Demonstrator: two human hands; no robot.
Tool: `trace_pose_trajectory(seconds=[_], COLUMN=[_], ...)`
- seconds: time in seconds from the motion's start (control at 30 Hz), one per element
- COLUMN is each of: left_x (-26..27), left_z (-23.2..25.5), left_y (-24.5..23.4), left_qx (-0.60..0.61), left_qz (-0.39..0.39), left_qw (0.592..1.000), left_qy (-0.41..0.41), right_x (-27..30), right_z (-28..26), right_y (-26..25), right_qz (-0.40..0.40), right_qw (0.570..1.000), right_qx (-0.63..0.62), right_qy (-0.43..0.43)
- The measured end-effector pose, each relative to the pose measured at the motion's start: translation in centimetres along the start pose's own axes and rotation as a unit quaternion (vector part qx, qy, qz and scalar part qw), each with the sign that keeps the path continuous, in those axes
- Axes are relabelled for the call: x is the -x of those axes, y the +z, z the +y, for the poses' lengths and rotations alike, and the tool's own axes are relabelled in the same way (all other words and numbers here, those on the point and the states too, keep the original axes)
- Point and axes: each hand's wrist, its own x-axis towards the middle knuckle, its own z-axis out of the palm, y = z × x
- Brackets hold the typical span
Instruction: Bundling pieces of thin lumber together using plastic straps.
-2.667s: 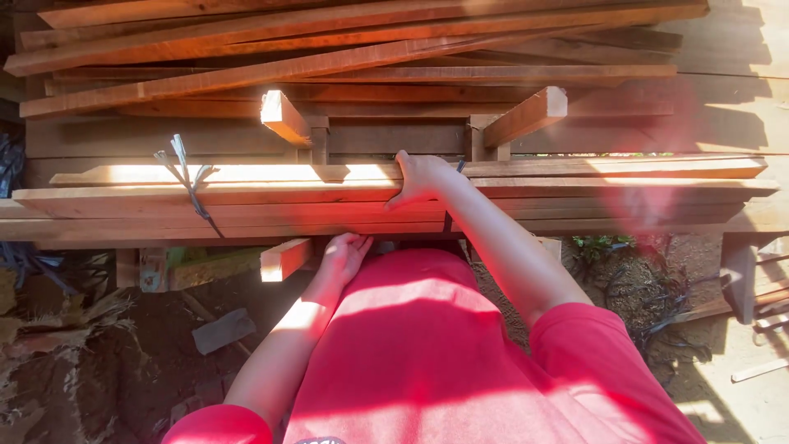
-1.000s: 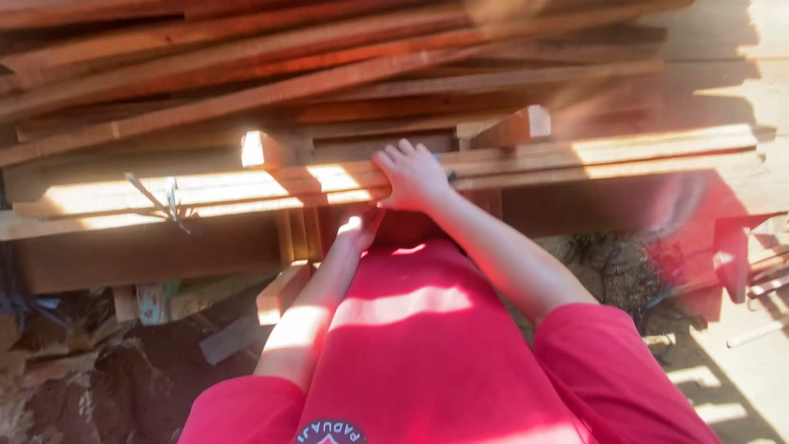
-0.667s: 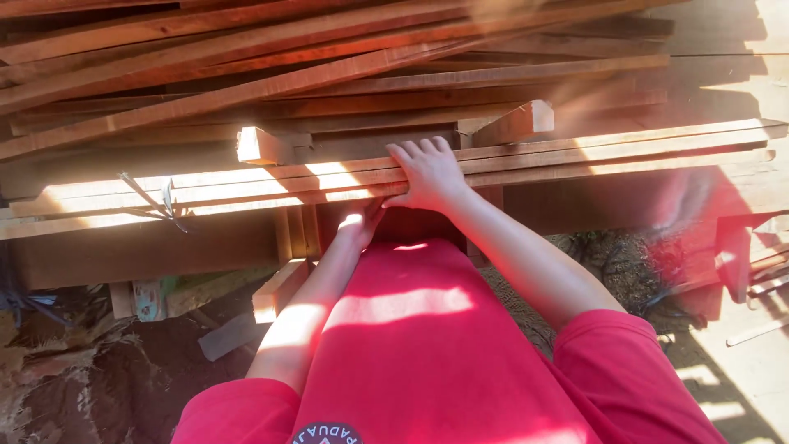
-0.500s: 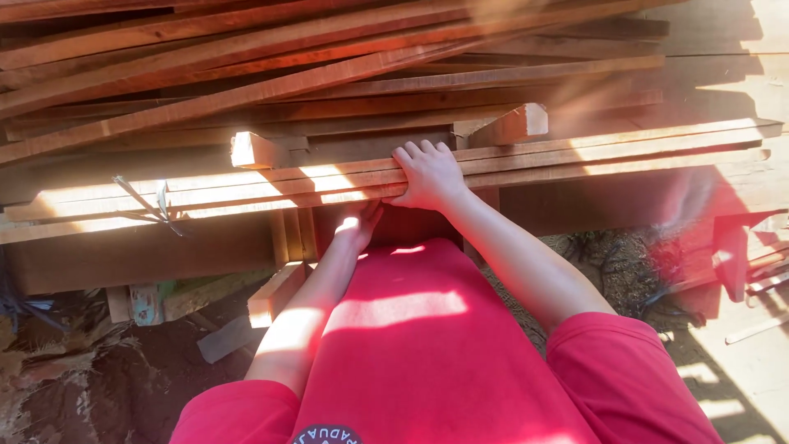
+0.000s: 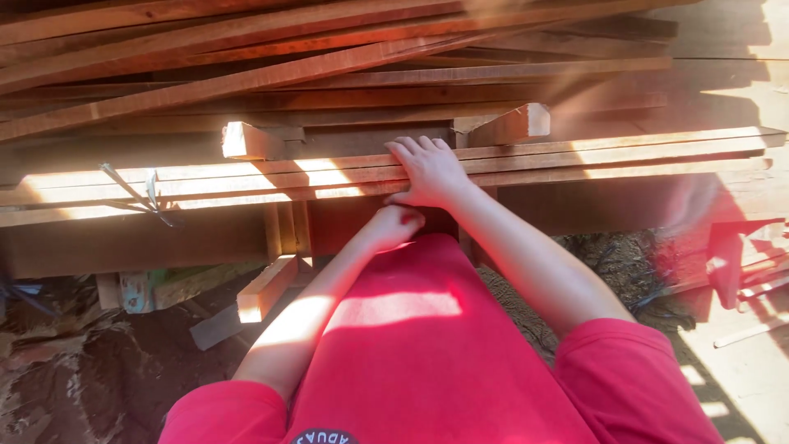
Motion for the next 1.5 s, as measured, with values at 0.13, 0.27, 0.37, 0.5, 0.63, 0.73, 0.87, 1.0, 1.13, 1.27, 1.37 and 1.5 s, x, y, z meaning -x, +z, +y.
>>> trace_pose_trajectory(seconds=[0.13, 0.27, 0.37, 0.5, 0.63, 0.73, 0.87, 1.0, 1.13, 1.27, 1.37, 1.5], left_x=[5.3, 7.0, 2.4, 2.0, 1.5, 0.4, -2.2, -1.0, -0.9, -1.5, -0.7, -0.8], left_z=[6.4, 8.3, 1.7, 1.0, 1.3, 0.6, -1.7, 0.4, 0.8, 0.4, 0.6, 0.1], left_y=[-4.6, -8.7, -9.1, -9.6, -10.0, -10.2, -9.9, -10.1, -10.4, -10.5, -10.9, -10.4], left_qx=[-0.251, -0.312, -0.433, -0.436, -0.432, -0.459, -0.507, -0.540, -0.554, -0.540, -0.545, -0.538], left_qz=[0.158, 0.226, 0.341, 0.327, 0.371, 0.354, 0.349, 0.321, 0.253, 0.244, 0.245, 0.251], left_qw=[0.942, 0.919, 0.822, 0.810, 0.780, 0.773, 0.752, 0.754, 0.781, 0.790, 0.778, 0.777], left_qy=[0.156, 0.081, 0.141, 0.215, 0.261, 0.258, 0.238, 0.192, 0.138, 0.156, 0.196, 0.211], right_x=[0.5, 0.4, 0.4, 1.3, 0.9, 0.7, 0.8, 0.1, -0.2, -0.3, 0.2, 0.2], right_z=[1.9, 2.5, 2.6, 2.3, 2.4, 2.0, 1.3, 1.3, 1.2, 1.4, 1.0, 1.2], right_y=[2.1, 1.9, 1.9, 1.6, 2.0, 2.1, 2.4, 5.0, 5.4, 4.9, 3.6, 5.0], right_qz=[-0.006, 0.015, 0.059, 0.054, 0.078, 0.065, 0.063, 0.071, 0.058, 0.086, 0.112, 0.127], right_qw=[0.998, 0.999, 0.997, 0.998, 0.996, 0.997, 0.997, 0.994, 0.995, 0.993, 0.990, 0.988], right_qx=[0.056, 0.021, 0.023, -0.001, 0.011, 0.019, 0.051, 0.082, 0.083, 0.076, 0.086, 0.091], right_qy=[-0.030, -0.022, -0.053, -0.041, -0.050, -0.037, -0.015, 0.013, 0.027, -0.007, -0.021, -0.021])
